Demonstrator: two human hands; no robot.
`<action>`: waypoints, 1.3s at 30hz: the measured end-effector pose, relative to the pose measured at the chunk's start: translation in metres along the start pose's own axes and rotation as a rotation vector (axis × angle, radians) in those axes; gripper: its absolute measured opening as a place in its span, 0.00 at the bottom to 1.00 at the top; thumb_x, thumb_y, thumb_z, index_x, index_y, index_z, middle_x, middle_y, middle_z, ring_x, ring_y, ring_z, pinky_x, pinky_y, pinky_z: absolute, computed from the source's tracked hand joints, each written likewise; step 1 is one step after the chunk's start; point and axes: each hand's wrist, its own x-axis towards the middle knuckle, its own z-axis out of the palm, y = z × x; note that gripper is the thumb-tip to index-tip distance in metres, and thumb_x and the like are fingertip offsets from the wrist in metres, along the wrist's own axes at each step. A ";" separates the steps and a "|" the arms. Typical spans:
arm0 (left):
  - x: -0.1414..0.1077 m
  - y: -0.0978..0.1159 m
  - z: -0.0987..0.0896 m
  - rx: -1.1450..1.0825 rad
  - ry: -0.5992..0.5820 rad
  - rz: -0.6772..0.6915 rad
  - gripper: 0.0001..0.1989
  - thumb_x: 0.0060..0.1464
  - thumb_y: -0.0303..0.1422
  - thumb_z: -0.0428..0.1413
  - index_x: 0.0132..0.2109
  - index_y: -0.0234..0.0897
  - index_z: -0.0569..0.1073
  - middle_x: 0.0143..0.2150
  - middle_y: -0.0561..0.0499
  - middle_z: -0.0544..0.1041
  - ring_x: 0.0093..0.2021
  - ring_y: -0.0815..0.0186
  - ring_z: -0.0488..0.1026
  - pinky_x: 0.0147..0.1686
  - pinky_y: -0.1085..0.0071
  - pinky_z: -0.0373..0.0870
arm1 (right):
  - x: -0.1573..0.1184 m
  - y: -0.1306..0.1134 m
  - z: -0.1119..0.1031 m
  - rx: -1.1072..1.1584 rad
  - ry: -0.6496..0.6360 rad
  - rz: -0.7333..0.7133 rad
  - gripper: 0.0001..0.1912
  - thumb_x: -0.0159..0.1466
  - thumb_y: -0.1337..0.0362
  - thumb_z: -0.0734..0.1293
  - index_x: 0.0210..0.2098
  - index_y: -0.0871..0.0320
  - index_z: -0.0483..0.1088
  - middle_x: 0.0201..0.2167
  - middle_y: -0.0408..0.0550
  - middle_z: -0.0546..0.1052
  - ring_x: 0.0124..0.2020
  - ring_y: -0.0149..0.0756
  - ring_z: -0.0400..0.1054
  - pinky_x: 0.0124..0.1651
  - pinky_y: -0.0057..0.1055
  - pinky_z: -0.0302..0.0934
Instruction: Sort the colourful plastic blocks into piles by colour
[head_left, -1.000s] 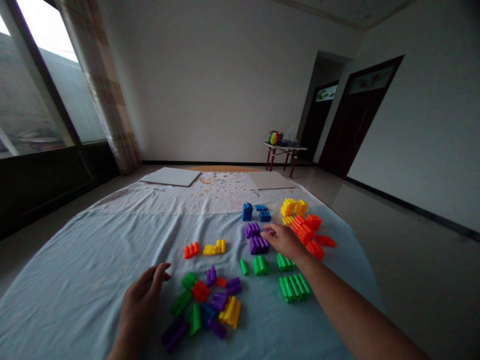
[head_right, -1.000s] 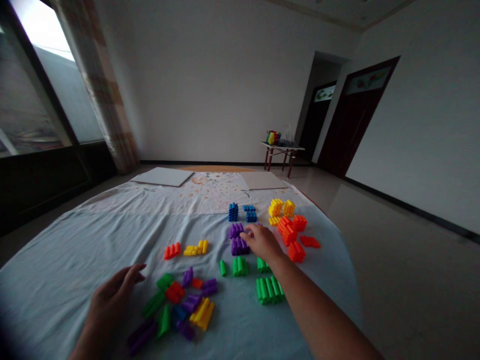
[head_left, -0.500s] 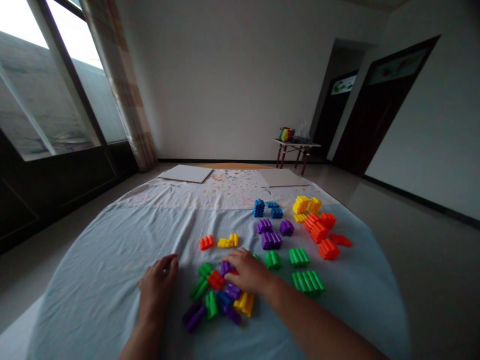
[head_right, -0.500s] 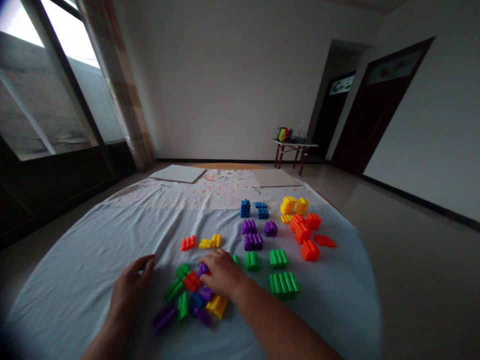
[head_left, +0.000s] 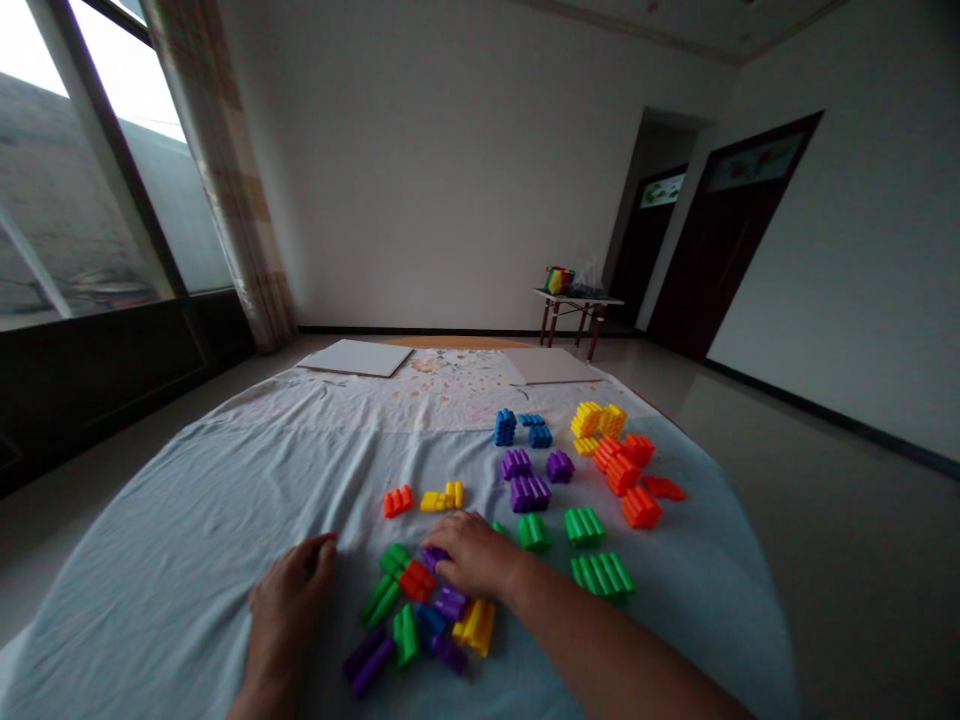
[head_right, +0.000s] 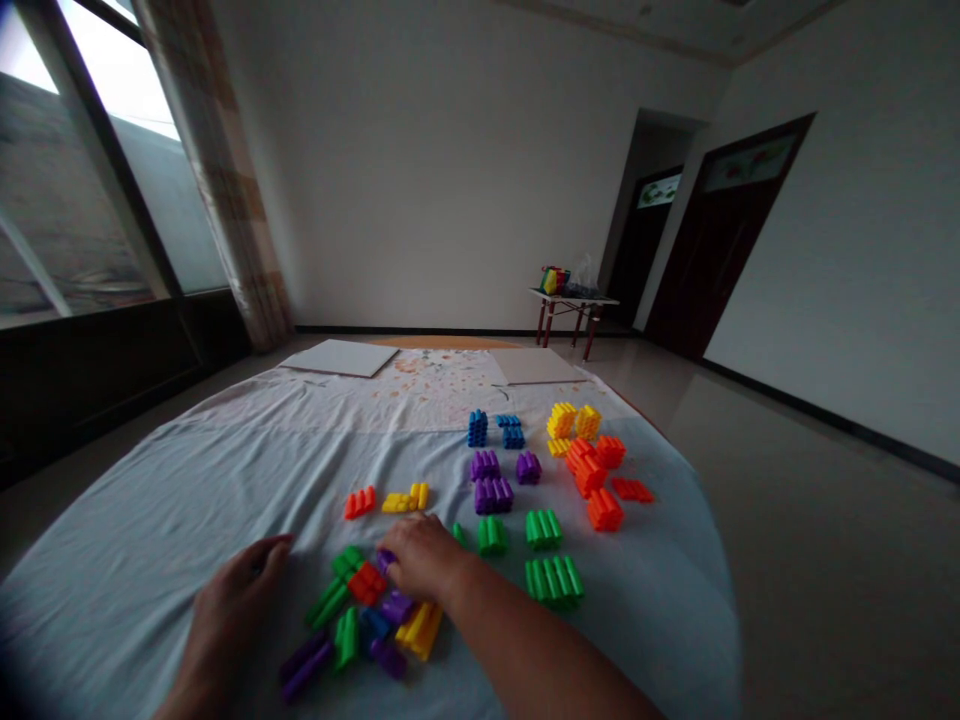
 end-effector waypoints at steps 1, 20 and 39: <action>0.000 -0.001 0.000 -0.011 -0.002 -0.008 0.24 0.48 0.47 0.45 0.42 0.38 0.76 0.39 0.45 0.78 0.44 0.55 0.73 0.40 0.66 0.67 | -0.001 0.000 -0.003 0.014 0.006 -0.002 0.17 0.55 0.69 0.66 0.45 0.57 0.74 0.44 0.50 0.77 0.48 0.42 0.68 0.54 0.37 0.59; 0.002 -0.005 0.001 -0.024 0.010 -0.032 0.23 0.48 0.47 0.46 0.42 0.39 0.77 0.39 0.45 0.79 0.43 0.56 0.73 0.37 0.67 0.68 | -0.046 0.103 -0.080 0.062 0.249 0.303 0.26 0.50 0.71 0.68 0.50 0.59 0.70 0.47 0.52 0.73 0.47 0.40 0.67 0.53 0.38 0.59; -0.004 0.002 0.002 -0.012 0.018 -0.022 0.25 0.49 0.46 0.44 0.43 0.37 0.76 0.41 0.45 0.78 0.43 0.58 0.73 0.40 0.69 0.65 | -0.053 0.004 -0.044 -0.115 -0.179 0.040 0.19 0.55 0.73 0.64 0.46 0.57 0.72 0.45 0.51 0.75 0.51 0.45 0.62 0.55 0.42 0.52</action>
